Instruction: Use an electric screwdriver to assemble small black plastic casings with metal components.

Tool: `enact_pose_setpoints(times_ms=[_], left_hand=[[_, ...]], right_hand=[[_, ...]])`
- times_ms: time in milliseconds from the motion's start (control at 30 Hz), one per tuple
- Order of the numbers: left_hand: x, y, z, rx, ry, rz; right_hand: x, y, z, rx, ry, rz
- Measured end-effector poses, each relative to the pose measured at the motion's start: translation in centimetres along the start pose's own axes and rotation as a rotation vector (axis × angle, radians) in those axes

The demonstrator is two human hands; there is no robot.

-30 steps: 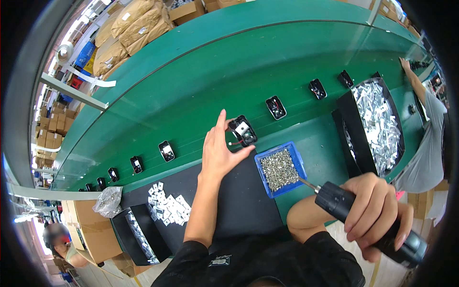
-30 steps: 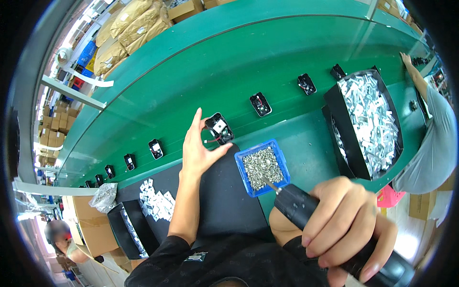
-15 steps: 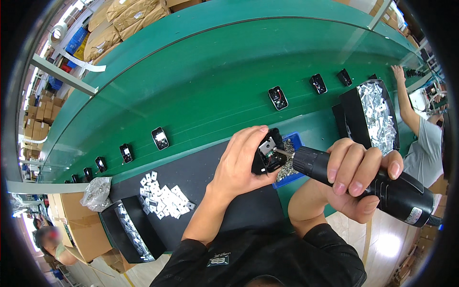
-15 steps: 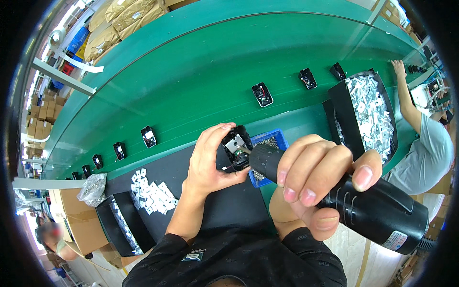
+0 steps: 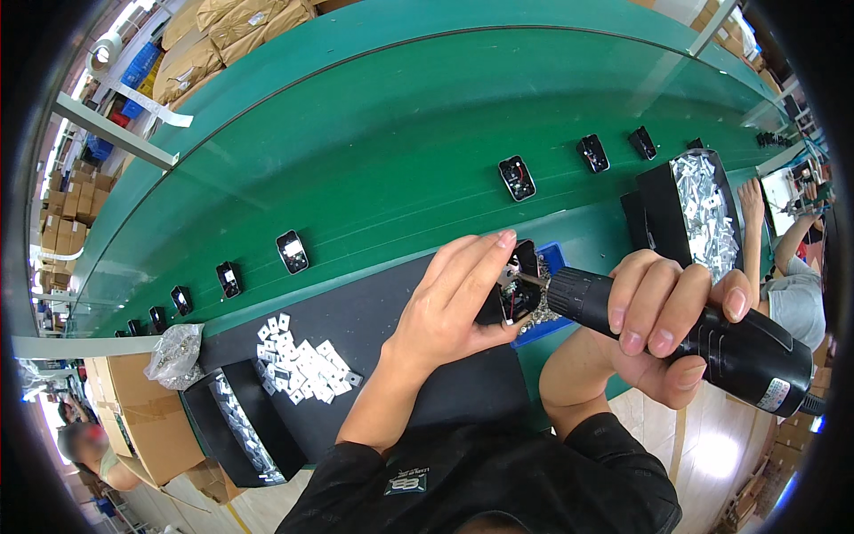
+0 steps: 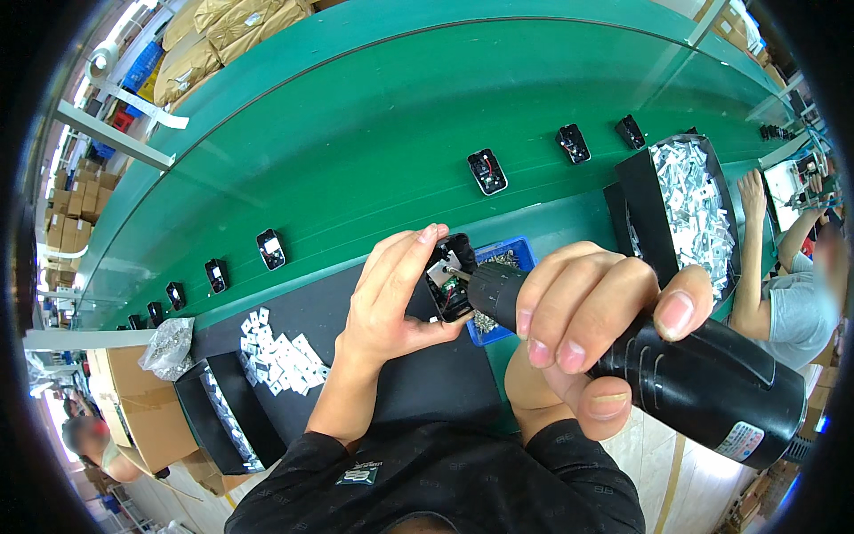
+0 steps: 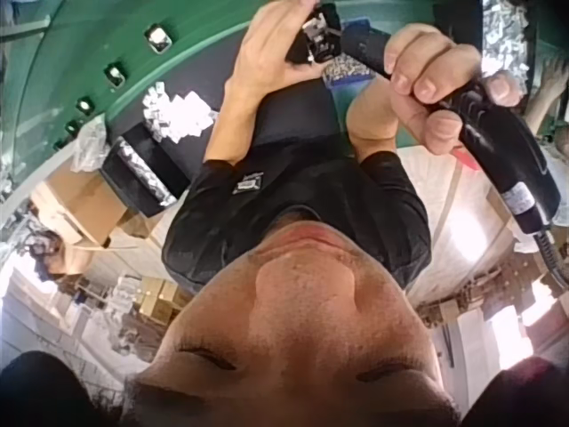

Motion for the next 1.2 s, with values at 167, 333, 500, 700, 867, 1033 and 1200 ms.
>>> enact_pose_setpoints(times_ms=[167,333,500,700,867,1033,1200], left_hand=[[0.3,-0.3,-0.2,0.006,0.005,0.002],[0.3,-0.1,-0.2,0.0,-0.015,-0.007],[-0.2,-0.3,-0.3,0.021,0.004,0.016],[-0.3,-0.1,0.2,0.009,-0.007,0.044],[-0.3,-0.2,0.7,-0.008,-0.037,0.054],[0.5,0.0,0.6,-0.05,-0.099,-0.034],[0.9,-0.1,-3.0,-0.189,0.21,-0.136]], right_hand=[[-0.1,0.1,0.3,-0.01,0.008,-0.034],[0.0,0.1,0.3,-0.006,0.013,-0.054],[0.0,0.2,0.8,0.016,0.063,-0.097],[0.4,0.6,0.7,0.076,0.044,-0.17],[0.6,0.7,0.3,0.142,0.086,-0.236],[0.4,0.5,-0.1,0.095,0.003,-0.139],[0.6,0.3,-2.9,-0.079,0.015,-0.078]])
Point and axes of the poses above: each hand's wrist, its own y-axis towards the middle knuckle, its own x-axis out of the palm, z = x × y, the point moved 5 cm from there along y, towards the middle knuckle, and after that the axes turned 13 degrees about y, right-handed, at the moved point
